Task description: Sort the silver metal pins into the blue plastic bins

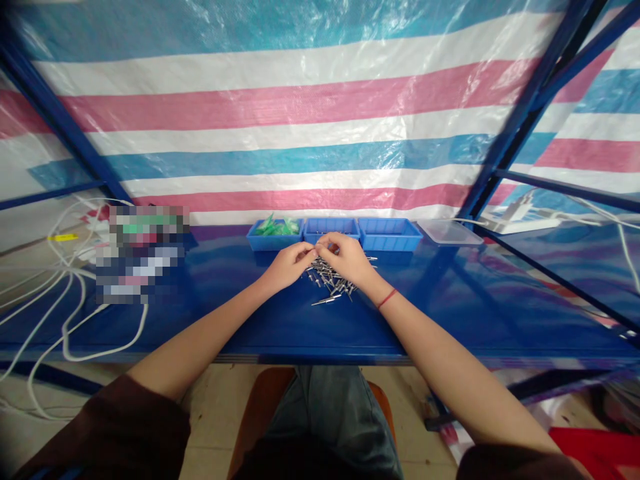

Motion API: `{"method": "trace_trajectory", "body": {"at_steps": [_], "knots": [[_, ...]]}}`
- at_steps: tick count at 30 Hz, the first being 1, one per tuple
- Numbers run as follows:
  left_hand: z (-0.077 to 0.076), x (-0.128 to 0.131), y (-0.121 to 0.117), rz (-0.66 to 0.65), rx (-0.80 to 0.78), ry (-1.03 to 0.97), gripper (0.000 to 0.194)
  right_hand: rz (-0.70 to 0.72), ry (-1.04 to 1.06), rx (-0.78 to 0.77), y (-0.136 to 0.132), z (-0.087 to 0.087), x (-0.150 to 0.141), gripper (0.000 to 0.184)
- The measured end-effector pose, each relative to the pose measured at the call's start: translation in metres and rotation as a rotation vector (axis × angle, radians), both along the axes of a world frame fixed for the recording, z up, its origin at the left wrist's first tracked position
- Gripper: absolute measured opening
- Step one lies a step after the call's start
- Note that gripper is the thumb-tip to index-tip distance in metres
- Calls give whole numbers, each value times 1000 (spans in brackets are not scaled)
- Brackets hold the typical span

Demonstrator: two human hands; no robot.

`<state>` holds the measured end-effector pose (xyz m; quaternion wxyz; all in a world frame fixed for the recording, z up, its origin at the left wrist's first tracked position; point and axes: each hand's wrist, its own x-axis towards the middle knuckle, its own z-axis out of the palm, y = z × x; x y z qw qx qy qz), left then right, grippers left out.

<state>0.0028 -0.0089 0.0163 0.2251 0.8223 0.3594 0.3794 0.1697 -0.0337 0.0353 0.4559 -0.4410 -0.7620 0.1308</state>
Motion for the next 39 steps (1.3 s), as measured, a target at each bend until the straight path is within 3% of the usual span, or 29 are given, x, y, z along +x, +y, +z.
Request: {"method": "trace_trajectory", "body": {"at_steps": [5, 11, 18, 23, 27, 30, 33, 39], "knots": [[-1, 1, 1, 1, 4, 0, 21, -38, 24, 41, 0, -2, -3, 18], [0, -1, 2, 46, 74, -7, 23, 43, -48, 108, -3, 2, -1, 18], [0, -4, 7, 105, 108, -100, 17, -17, -112, 129, 8, -4, 3, 20], [-3, -6, 13, 147, 101, -57, 27, -212, -173, 169, 45, -2, 14, 23], [-3, -14, 19, 143, 157, 105, 23, -380, -281, 186, 76, 1, 28, 23], [-3, -19, 21, 97, 182, 232, 22, -439, -376, 186, 81, -1, 33, 20], [-5, -20, 21, 46, 199, 318, 24, -367, -421, 224, 68, -3, 30, 22], [-2, -18, 14, -17, 219, 480, 21, 105, -500, 149, 30, -11, 16, 22]]}}
